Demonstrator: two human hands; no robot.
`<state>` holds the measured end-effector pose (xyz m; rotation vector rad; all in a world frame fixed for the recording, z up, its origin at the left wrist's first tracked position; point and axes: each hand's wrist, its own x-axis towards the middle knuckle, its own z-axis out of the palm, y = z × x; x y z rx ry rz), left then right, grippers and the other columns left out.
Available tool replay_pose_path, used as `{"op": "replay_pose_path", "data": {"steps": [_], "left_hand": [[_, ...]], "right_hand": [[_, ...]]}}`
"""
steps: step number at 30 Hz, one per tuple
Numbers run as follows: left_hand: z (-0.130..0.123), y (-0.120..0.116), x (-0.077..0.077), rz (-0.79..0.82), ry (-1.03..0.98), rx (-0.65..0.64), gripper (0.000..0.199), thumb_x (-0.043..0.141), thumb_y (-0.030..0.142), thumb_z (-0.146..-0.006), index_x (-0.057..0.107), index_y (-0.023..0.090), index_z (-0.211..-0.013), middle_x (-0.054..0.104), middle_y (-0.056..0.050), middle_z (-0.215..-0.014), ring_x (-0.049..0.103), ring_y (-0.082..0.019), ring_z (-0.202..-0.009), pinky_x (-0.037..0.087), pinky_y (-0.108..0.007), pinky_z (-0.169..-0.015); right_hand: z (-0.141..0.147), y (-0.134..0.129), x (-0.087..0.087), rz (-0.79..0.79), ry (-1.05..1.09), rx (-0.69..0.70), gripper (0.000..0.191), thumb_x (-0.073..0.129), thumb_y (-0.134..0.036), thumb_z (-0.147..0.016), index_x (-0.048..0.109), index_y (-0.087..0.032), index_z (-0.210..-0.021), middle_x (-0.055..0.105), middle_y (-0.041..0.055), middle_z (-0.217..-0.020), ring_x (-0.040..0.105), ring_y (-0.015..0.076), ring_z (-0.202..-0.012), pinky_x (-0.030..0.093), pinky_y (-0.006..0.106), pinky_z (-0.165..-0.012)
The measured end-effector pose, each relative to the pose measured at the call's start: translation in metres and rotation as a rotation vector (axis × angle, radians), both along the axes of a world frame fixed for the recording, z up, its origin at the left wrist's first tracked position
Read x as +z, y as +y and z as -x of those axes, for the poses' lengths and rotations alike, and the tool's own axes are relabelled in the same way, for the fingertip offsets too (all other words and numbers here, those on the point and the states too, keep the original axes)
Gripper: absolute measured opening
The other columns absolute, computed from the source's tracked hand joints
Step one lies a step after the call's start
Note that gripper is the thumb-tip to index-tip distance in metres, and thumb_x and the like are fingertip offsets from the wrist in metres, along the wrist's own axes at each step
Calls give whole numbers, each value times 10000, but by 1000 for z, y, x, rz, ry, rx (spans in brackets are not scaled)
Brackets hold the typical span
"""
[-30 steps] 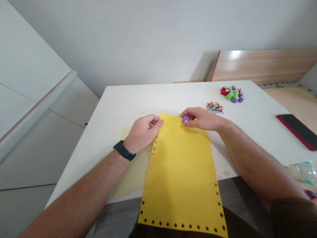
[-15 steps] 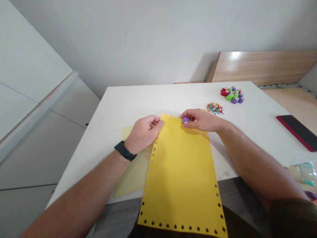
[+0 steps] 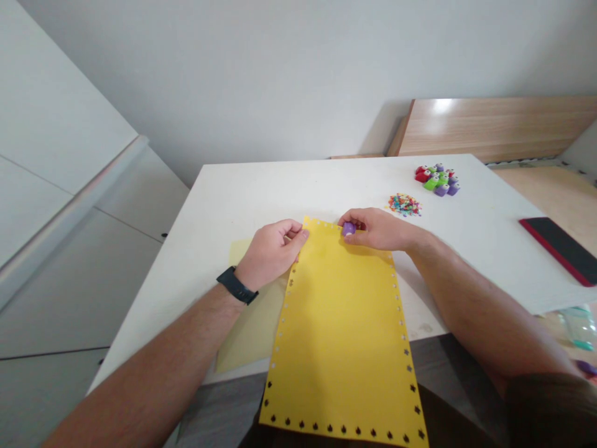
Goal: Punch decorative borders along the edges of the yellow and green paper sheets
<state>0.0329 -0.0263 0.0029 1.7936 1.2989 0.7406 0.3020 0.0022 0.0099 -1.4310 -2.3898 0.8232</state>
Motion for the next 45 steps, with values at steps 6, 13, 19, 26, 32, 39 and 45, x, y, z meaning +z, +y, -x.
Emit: {"op": "replay_pose_path", "data": {"steps": [6,13,19,26,32,39,45], "left_hand": [[0,1,-2,0,15,4,320,586,485,-922,699,187,-937,729,-21,-774,609,-123,-545,440,-217,-497],[2,2,-7,-29,40,-2,340,558,501,-935,697,191,-941,744,-31,-821,633,-134,-592,460,-218,-519],[2,3,-7,-23,50,16,361,633,541,-879,708,193,-939,764,-41,-867,657,-154,-634,469,-224,-521],[2,1,-4,25,10,12,395,676,580,-844,700,196,-935,768,-35,-905,693,-174,-737,509,-234,-602],[0,0,-1,-39,27,31,394,685,569,-842,679,197,-971,698,1,-762,567,-123,-589,399,-224,-509],[0,2,-6,-101,58,-5,368,673,525,-872,730,212,-1055,761,-36,-1024,675,-182,-837,498,-279,-743],[-3,4,-13,-133,77,-41,286,628,473,-921,761,231,-996,778,-15,-1033,700,-203,-925,494,-306,-828]], "right_hand": [[3,-1,1,-13,-28,15,325,671,-311,-817,715,-221,-1127,737,45,-1016,645,196,-867,462,297,-765],[3,-1,-2,-17,-14,7,306,686,-315,-804,727,-213,-1089,738,43,-982,638,192,-842,457,297,-749],[4,-2,1,2,17,5,299,694,-309,-794,730,-215,-1075,735,33,-949,632,179,-815,453,296,-744],[5,-5,4,24,70,35,307,698,-302,-802,717,-202,-1091,727,29,-936,628,167,-803,454,296,-754],[10,-10,8,18,120,75,308,695,-304,-816,706,-205,-1108,724,26,-973,623,161,-832,452,292,-782],[16,-14,9,13,133,100,302,687,-285,-818,709,-198,-1106,720,30,-988,624,161,-846,460,291,-790],[18,-15,7,0,112,73,381,692,-293,-816,695,-184,-1181,725,43,-1032,648,174,-892,474,300,-828]]}}
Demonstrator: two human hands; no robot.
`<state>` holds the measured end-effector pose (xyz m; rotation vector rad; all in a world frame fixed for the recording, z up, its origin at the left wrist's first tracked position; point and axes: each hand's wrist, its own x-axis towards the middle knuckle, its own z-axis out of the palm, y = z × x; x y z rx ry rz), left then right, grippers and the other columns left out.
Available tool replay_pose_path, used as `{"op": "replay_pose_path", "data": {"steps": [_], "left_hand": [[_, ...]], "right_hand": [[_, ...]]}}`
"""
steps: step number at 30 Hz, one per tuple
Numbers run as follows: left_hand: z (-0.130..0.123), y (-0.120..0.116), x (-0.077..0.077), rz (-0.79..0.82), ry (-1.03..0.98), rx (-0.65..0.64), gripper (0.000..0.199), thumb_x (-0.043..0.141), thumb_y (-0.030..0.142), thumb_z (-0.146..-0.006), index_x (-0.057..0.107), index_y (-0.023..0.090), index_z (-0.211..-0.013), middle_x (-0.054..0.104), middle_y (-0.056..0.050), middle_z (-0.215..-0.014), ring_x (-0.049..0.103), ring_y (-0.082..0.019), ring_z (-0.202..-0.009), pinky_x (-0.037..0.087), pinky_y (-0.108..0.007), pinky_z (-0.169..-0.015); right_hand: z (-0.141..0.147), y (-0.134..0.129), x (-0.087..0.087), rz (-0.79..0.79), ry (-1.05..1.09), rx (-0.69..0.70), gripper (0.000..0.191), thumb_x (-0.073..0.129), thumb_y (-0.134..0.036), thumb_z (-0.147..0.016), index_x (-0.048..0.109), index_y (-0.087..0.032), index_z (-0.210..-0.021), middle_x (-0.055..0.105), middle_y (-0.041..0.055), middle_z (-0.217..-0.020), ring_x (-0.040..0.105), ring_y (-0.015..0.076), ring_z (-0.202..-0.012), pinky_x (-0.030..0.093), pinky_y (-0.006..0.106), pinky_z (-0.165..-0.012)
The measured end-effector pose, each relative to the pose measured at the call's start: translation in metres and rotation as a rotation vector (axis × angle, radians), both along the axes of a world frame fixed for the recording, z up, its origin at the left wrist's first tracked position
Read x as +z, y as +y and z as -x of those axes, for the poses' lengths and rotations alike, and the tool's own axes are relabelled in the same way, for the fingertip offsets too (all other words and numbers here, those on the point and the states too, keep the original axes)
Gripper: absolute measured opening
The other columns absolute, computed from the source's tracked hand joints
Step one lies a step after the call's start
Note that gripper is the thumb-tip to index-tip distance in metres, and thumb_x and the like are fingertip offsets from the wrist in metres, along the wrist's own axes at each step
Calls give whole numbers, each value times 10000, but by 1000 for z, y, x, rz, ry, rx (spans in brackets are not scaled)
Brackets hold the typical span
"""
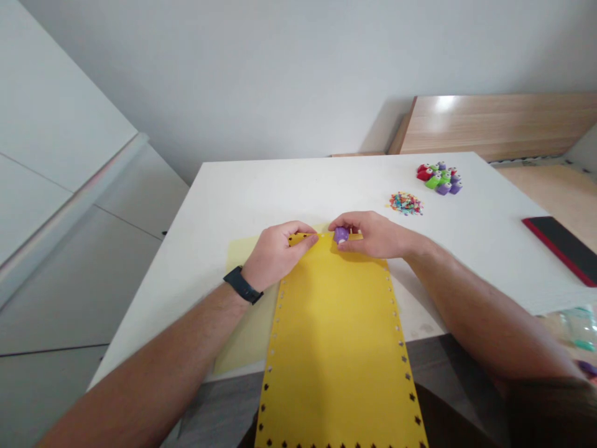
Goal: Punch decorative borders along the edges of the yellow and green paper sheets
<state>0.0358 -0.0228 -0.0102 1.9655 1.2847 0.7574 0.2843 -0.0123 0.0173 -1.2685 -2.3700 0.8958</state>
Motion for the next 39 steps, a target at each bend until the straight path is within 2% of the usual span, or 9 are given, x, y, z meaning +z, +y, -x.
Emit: {"op": "replay_pose_path", "data": {"steps": [4,13,19,31,39], "left_hand": [[-1,-1,1,-11,4,19,287,632,475,-919,763,232,-997,780,-9,-1026,700,-199,-904,497,-304,-817],[-1,-1,1,3,19,43,331,625,505,-912,763,225,-1023,782,-17,-982,682,-181,-757,486,-290,-670],[-1,-1,2,-6,30,38,320,626,503,-908,766,233,-1007,779,-17,-997,689,-195,-829,500,-303,-746],[-1,-2,1,14,35,44,324,614,506,-907,763,237,-1011,777,-20,-960,675,-184,-755,489,-297,-671],[0,0,0,-25,30,30,317,609,496,-917,760,233,-1009,778,-12,-991,669,-177,-767,477,-293,-689]], "right_hand": [[0,0,0,-12,-4,4,395,686,-291,-825,691,-187,-1205,729,46,-1051,656,173,-906,477,298,-834],[-2,0,0,-6,-4,43,378,673,-286,-832,689,-196,-1199,728,38,-1039,647,171,-896,473,294,-822],[-1,0,-1,-12,-22,21,379,674,-303,-837,674,-185,-1196,727,53,-1050,646,175,-896,473,299,-821],[0,-1,1,-1,-29,39,316,665,-315,-841,694,-186,-1128,730,55,-1023,641,178,-878,468,297,-804],[2,-2,3,-15,-45,42,309,646,-313,-863,703,-185,-1138,725,54,-1022,637,177,-881,462,299,-813]]}}
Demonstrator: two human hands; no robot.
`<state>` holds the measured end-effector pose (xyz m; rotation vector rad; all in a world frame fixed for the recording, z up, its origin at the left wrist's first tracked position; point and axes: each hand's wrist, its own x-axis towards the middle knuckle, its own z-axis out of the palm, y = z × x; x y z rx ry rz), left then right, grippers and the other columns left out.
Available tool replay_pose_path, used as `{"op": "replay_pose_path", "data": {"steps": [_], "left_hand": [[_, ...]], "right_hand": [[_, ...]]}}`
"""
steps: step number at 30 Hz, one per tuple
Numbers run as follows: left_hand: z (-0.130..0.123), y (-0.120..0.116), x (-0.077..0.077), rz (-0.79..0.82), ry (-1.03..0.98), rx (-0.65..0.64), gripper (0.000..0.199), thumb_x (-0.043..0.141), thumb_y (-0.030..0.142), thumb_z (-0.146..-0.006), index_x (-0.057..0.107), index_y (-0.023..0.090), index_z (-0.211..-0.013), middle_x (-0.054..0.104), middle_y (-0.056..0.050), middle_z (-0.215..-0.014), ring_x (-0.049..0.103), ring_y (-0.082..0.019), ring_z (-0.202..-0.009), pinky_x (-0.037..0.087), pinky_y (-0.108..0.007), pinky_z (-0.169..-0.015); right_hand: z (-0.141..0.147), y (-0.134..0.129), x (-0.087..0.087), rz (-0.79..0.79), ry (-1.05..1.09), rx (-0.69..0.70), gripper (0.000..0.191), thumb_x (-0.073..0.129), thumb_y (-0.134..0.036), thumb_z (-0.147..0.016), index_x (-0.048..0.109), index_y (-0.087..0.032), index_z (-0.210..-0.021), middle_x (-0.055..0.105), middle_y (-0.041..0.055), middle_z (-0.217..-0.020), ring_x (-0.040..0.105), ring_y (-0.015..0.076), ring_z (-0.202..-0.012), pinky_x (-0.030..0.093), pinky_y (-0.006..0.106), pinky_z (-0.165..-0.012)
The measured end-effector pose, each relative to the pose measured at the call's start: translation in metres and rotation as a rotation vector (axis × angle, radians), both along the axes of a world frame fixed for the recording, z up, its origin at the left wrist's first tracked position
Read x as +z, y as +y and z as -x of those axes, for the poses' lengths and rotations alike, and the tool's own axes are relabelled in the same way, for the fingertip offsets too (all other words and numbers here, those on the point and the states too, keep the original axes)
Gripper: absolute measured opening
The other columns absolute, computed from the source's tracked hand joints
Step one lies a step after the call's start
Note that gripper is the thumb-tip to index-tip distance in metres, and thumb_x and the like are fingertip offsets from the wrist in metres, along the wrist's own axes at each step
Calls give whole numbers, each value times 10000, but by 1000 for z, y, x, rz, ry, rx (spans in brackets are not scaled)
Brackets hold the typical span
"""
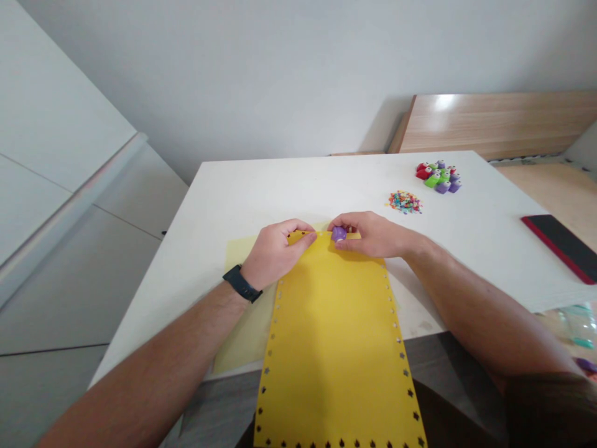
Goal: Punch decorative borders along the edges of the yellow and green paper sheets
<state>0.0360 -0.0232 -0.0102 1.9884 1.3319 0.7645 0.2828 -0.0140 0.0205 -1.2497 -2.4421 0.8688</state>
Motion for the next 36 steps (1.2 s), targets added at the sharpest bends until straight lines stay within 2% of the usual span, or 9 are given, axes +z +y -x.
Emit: {"op": "replay_pose_path", "data": {"steps": [5,19,26,36], "left_hand": [[0,-1,1,5,13,5,339,600,505,-916,763,226,-1015,780,-23,-977,650,-174,-709,468,-290,-644],[0,-1,2,-17,24,6,325,607,492,-914,765,224,-1006,781,-23,-990,673,-188,-795,485,-295,-722],[-1,-1,2,3,49,22,346,605,512,-907,764,226,-1019,775,-18,-897,612,-159,-634,448,-283,-607],[-1,-1,2,-5,28,9,342,603,506,-909,763,220,-1007,781,-32,-992,665,-189,-767,488,-298,-707]], "right_hand": [[1,0,-3,-20,-7,-13,289,642,-307,-865,703,-182,-1118,725,57,-1023,637,177,-883,456,295,-808],[4,-1,-9,-32,-7,-33,213,647,-275,-862,695,-184,-1048,717,46,-971,618,160,-846,435,268,-771],[5,-2,-9,-17,-5,-36,217,652,-274,-856,695,-179,-1046,716,46,-966,617,161,-843,436,271,-770],[5,-1,-10,-45,2,-41,213,651,-267,-856,691,-185,-1048,715,40,-959,617,160,-834,436,267,-760]]}}
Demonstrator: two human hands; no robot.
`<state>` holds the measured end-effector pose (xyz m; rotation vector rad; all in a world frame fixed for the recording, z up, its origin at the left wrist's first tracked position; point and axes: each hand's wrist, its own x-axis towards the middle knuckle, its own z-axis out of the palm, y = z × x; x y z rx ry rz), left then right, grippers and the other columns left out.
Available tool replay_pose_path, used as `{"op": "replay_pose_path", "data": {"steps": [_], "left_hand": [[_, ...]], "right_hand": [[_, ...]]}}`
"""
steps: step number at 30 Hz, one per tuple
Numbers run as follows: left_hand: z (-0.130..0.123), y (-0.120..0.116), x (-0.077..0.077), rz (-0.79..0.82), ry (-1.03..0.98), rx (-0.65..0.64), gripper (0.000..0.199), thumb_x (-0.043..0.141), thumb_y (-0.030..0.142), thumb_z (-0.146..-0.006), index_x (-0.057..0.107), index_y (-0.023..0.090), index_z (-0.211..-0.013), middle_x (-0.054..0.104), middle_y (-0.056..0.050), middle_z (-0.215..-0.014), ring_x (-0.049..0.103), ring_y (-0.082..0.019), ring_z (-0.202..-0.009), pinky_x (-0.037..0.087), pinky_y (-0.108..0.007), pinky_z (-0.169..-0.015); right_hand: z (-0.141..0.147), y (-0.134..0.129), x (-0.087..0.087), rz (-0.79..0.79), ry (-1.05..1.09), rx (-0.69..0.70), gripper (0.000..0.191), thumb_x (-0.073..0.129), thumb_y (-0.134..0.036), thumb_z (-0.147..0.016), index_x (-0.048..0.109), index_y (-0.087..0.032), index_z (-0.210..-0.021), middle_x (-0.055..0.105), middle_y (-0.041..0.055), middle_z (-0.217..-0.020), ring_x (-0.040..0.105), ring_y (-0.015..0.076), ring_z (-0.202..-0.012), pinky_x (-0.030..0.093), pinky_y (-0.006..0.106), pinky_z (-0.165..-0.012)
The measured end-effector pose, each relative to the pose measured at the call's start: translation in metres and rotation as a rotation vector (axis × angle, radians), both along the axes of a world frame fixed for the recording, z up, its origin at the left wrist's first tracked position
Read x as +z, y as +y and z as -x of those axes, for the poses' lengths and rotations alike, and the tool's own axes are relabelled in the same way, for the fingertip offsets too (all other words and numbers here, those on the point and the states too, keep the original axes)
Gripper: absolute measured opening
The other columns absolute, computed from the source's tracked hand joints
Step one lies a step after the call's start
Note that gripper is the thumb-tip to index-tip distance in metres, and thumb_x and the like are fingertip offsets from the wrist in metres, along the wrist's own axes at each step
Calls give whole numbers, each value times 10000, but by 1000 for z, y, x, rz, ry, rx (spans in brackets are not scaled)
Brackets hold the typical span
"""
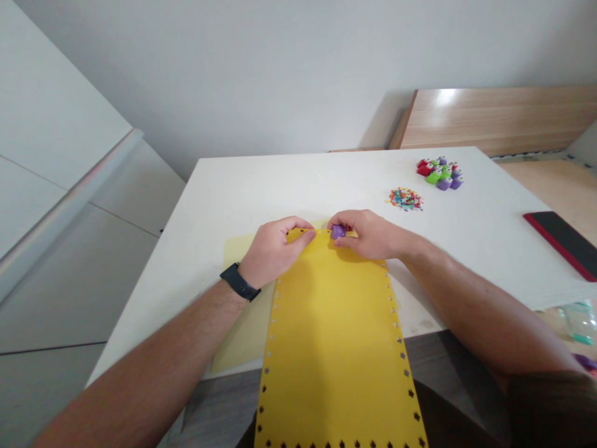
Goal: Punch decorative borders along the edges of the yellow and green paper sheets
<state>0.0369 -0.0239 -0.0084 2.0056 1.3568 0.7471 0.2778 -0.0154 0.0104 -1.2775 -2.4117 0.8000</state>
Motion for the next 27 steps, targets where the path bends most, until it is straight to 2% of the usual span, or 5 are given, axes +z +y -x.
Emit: {"op": "replay_pose_path", "data": {"steps": [21,27], "left_hand": [[1,0,1,-15,21,12,351,601,514,-913,764,221,-1015,784,-22,-959,644,-170,-690,471,-286,-651],[1,0,1,1,1,9,309,605,489,-917,757,234,-1006,779,-15,-1004,681,-196,-824,489,-298,-740]], "right_hand": [[5,-1,-2,-48,-8,10,178,634,-238,-873,676,-170,-1032,692,66,-953,599,173,-843,424,280,-759],[5,0,-1,-57,12,-4,218,642,-240,-870,678,-158,-1069,695,72,-977,604,175,-864,439,291,-791]]}}
